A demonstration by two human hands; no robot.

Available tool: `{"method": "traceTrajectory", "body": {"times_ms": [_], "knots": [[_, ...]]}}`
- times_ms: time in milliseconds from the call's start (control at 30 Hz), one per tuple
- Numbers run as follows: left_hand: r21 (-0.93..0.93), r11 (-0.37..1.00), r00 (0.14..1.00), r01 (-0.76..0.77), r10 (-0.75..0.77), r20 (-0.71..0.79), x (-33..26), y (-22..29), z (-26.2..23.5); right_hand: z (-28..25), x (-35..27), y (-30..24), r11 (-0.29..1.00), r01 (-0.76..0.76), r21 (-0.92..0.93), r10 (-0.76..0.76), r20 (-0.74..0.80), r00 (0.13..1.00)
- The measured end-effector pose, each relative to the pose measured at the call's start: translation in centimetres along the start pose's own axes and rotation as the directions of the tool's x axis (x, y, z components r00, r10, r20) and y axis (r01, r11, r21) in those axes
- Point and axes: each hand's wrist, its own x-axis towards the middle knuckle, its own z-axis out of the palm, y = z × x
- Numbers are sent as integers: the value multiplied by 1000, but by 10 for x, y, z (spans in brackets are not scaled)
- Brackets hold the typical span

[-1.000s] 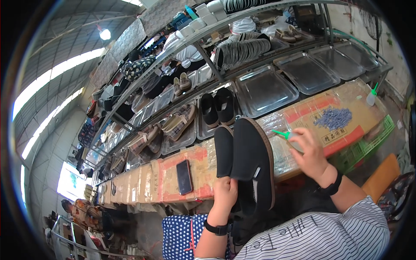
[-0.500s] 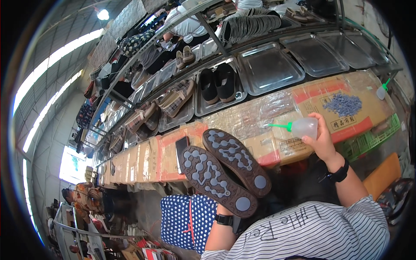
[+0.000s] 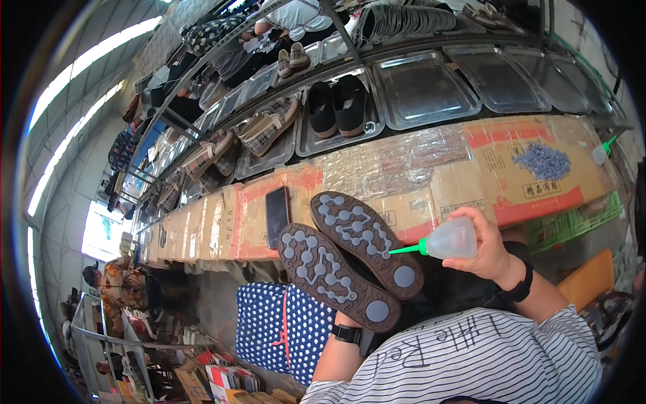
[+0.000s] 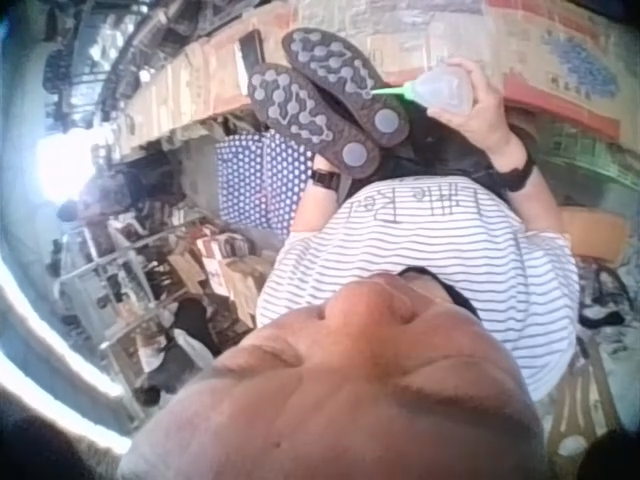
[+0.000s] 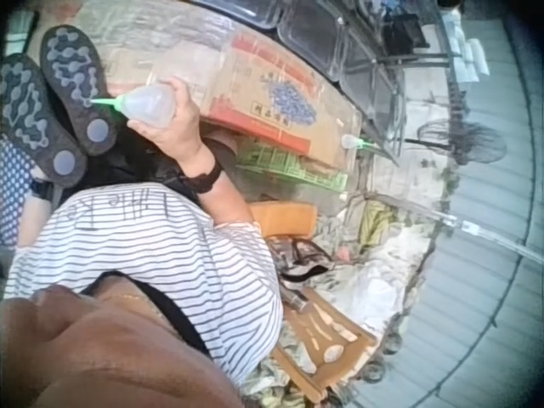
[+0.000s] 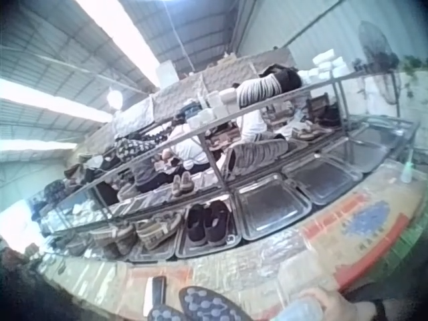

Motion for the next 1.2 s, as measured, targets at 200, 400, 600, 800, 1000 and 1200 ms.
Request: {"method": "traceTrajectory", "body": {"times_ms": [200, 400, 600, 800, 1000, 1200], "knots": [[-33, 999, 1000, -2, 2, -11, 10, -4, 5, 3, 5, 4, 998, 25, -52, -24, 28, 999], [-53, 999, 1000, 0, -1, -9, 7, -6, -1, -1, 8, 4, 997, 15, -77, -14, 23, 1000], [-69, 998, 1000, 5, -6, -8, 10, -10, 0, -4, 16, -7, 961, 147, -235, -139, 50, 989], [-77, 997, 1000, 6, -7, -6, 13, -9, 2, -6, 19, -14, 924, 236, -302, -227, 68, 972], [-87, 996, 1000, -1, 1, -6, 20, -10, 7, -4, 23, -14, 912, 282, -297, -270, 81, 959], [-93, 996, 1000, -6, 5, -9, 23, -10, 10, -5, 24, -13, 915, 278, -291, -262, 94, 961]]}}
